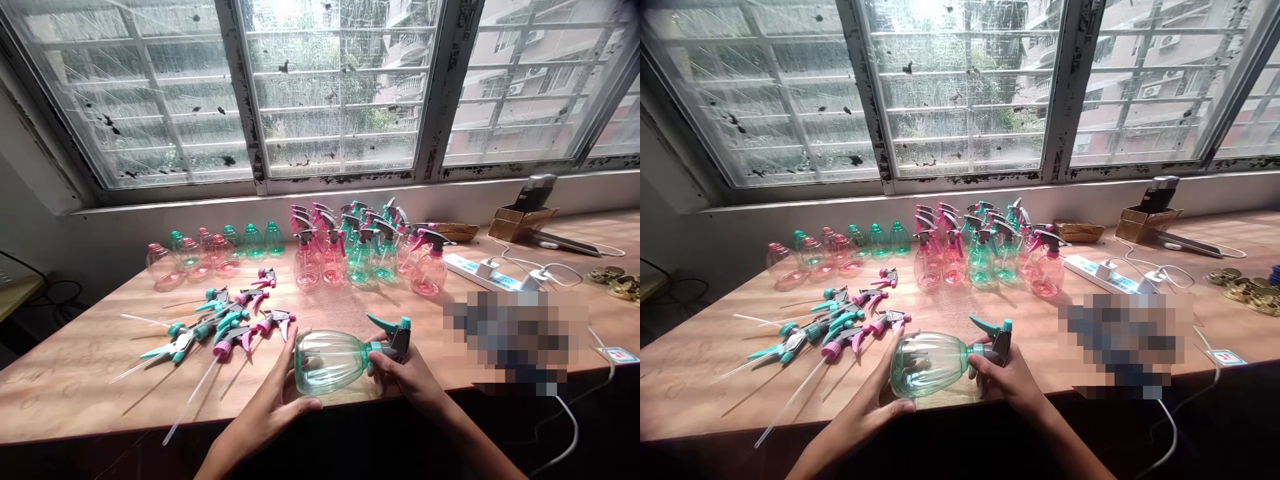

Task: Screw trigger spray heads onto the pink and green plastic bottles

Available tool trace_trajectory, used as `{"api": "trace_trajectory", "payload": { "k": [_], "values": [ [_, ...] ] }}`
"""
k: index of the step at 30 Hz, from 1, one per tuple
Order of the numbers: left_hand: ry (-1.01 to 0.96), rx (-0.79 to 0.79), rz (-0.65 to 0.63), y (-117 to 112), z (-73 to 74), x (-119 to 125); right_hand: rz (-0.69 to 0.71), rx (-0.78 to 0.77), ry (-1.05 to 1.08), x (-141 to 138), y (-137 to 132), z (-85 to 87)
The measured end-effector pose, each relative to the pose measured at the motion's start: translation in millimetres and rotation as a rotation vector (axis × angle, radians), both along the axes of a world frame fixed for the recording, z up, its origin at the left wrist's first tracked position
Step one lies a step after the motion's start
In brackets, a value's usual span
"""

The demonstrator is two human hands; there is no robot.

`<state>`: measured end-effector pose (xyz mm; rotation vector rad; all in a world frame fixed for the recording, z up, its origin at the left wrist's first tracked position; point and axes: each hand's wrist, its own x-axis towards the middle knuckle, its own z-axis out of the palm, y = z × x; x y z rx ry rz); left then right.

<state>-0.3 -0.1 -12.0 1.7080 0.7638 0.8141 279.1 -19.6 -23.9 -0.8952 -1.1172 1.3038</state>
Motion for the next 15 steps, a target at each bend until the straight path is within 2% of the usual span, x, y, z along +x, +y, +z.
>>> {"api": "trace_trajectory", "payload": {
  "k": [3,10,15],
  "values": [
    [0.028,0.02,-0.009,-0.9,1.3,-0.3,0.001,0.01,-0.001,0.1,-0.1,0.9],
    [-0.118,0.013,-0.049,1.3,-5.3,2.9,0.011,0.006,-0.016,1.7,-0.1,-2.3],
    [-0.128,-0.074,-0.059,2.0,-5.9,1.5,0.012,0.006,-0.005,1.5,-0.7,-0.6]
  ]
}}
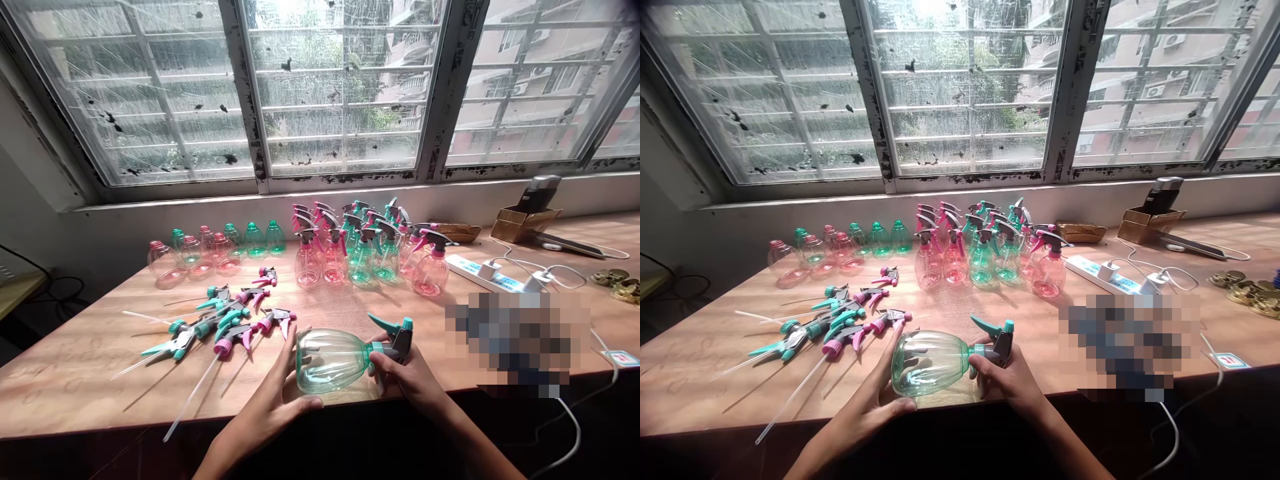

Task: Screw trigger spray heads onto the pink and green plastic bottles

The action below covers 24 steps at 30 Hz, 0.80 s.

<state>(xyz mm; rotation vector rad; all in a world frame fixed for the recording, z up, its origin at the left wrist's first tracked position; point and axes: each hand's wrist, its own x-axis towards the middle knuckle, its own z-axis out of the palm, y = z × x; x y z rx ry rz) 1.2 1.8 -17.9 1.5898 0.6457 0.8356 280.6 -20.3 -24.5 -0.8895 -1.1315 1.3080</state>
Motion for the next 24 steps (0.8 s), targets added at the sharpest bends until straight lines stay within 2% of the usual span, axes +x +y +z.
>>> {"api": "trace_trajectory", "payload": {
  "k": [6,10,17,21,24],
  "values": [
    [0.077,0.065,0.018,-0.2,-0.7,-2.1,-0.011,0.007,-0.014,-0.9,0.0,2.8],
    [0.012,0.119,0.04,1.8,-2.1,-0.4,-0.005,0.011,-0.03,-0.9,0.1,0.4],
    [0.05,0.025,0.007,-1.1,5.3,-1.5,-0.01,0.005,-0.036,-0.5,-0.9,0.6],
    [0.124,0.093,0.027,-2.4,5.1,-2.6,-0.012,0.01,-0.037,-0.8,-1.0,1.5],
    [0.068,0.139,0.044,-1.4,2.0,-0.9,-0.01,0.014,-0.046,-0.6,-0.6,1.2]
  ]
}}
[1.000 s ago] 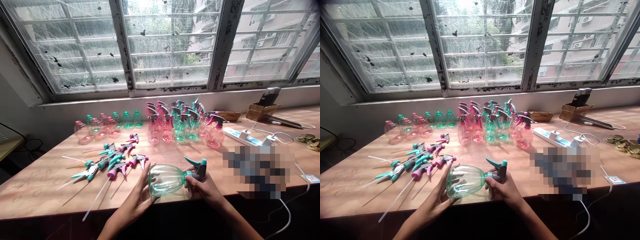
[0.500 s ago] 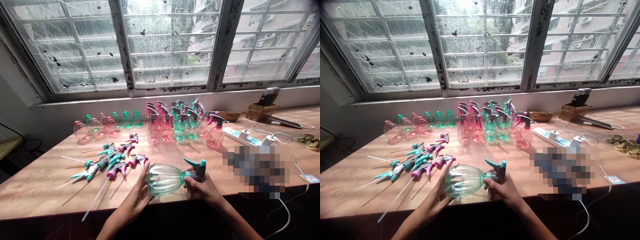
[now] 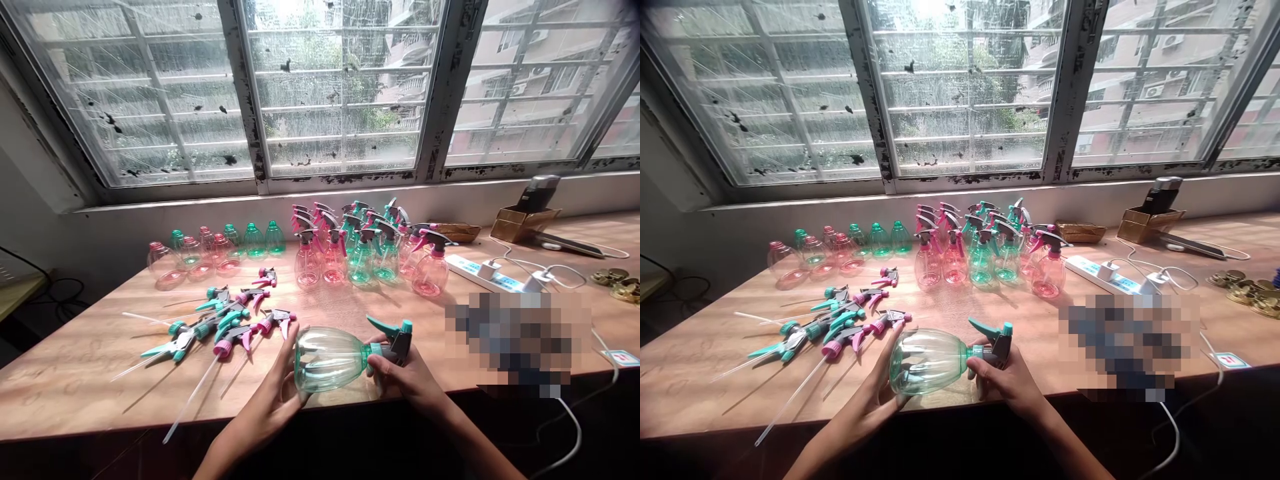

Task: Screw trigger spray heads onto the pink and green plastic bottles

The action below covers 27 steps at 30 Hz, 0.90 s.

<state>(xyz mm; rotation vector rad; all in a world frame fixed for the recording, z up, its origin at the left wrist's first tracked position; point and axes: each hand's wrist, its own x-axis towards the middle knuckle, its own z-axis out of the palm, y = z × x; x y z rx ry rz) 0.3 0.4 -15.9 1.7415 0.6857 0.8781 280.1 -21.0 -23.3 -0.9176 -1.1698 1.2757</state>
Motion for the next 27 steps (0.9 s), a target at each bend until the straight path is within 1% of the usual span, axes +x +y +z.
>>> {"api": "trace_trajectory", "payload": {
  "k": [3,7,11,13,18,23,27],
  "values": [
    [-0.048,-0.015,-0.006,0.4,0.1,2.3,0.001,0.001,-0.002,0.4,0.1,0.2],
    [0.002,-0.086,-0.002,-0.8,4.7,1.7,0.002,0.005,-0.005,0.5,-0.2,1.4],
    [0.097,-0.034,0.051,-0.3,4.4,-0.9,0.005,0.005,0.009,0.0,-0.3,2.3],
    [0.102,0.004,0.068,0.5,2.4,-0.6,0.011,0.005,0.019,-0.2,-0.2,2.5],
    [-0.035,-0.038,-0.014,0.8,-0.7,3.3,0.02,-0.001,0.03,0.1,0.1,2.2],
    [0.002,-0.096,-0.012,-1.6,5.4,1.9,0.01,0.007,0.01,0.3,-0.3,1.9],
    [0.025,-0.094,-0.028,-2.2,8.8,-0.2,0.001,0.008,0.007,0.1,0.0,1.8]
  ]
}}
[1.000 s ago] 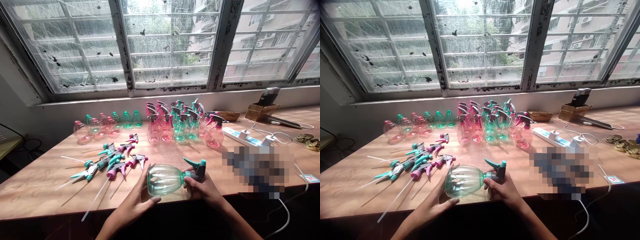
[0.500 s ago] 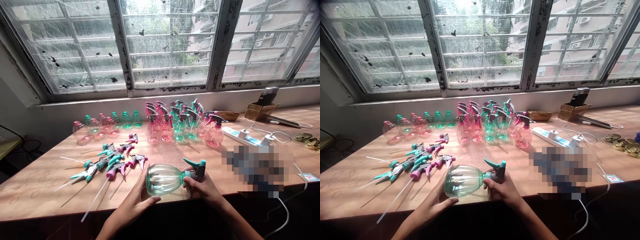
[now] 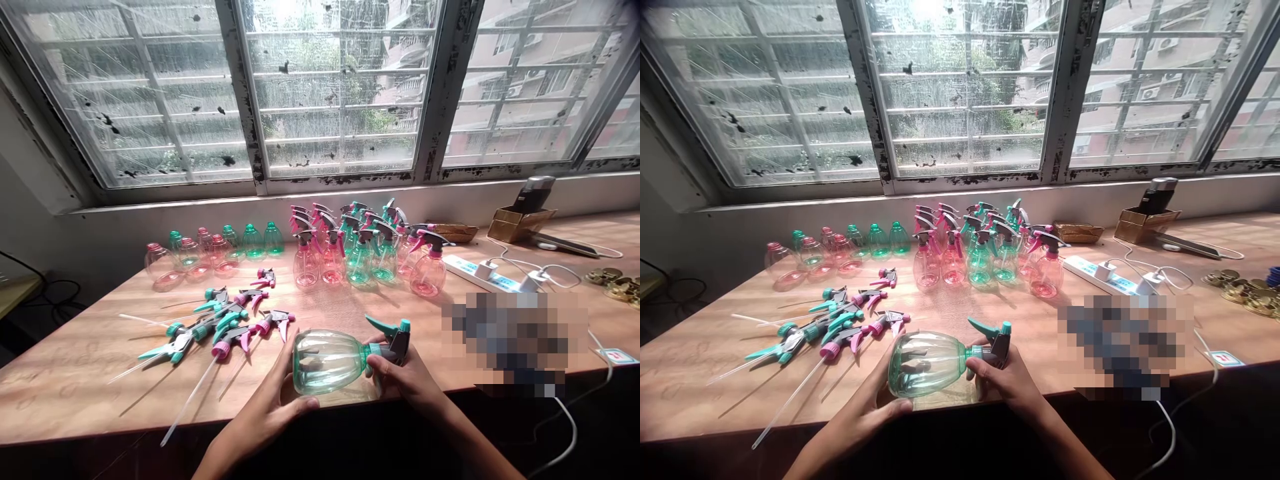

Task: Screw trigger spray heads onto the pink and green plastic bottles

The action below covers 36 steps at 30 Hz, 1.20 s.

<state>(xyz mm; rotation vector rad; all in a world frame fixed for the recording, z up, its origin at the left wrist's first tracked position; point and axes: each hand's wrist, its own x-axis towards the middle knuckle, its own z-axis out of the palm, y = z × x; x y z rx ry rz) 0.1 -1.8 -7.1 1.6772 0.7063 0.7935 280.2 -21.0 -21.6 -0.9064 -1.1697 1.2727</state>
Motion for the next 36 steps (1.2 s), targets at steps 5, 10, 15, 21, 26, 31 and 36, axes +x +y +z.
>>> {"api": "trace_trajectory", "payload": {
  "k": [5,10,15,21,26,31,36],
  "values": [
    [-0.005,0.059,0.017,-0.7,-3.1,1.5,-0.003,-0.002,-0.003,-0.4,0.8,0.2],
    [-0.038,0.039,0.024,0.2,-4.1,3.2,0.005,-0.001,-0.004,-0.4,0.8,-0.6],
    [0.024,0.032,0.031,0.9,-1.0,0.0,0.008,-0.01,0.006,-0.7,0.3,-0.9],
    [0.029,0.111,0.067,-0.3,-0.5,2.8,0.013,0.001,0.011,-0.9,0.2,-0.2],
    [-0.026,0.079,0.046,-1.0,-0.6,6.0,0.015,0.0,-0.015,0.1,-1.0,1.2],
    [0.083,0.123,0.098,0.4,-1.5,0.4,0.009,0.008,-0.026,0.3,-1.2,1.6],
    [0.104,0.145,0.108,2.1,-4.5,0.1,0.009,0.001,-0.007,0.2,0.0,-0.8]
  ]
}}
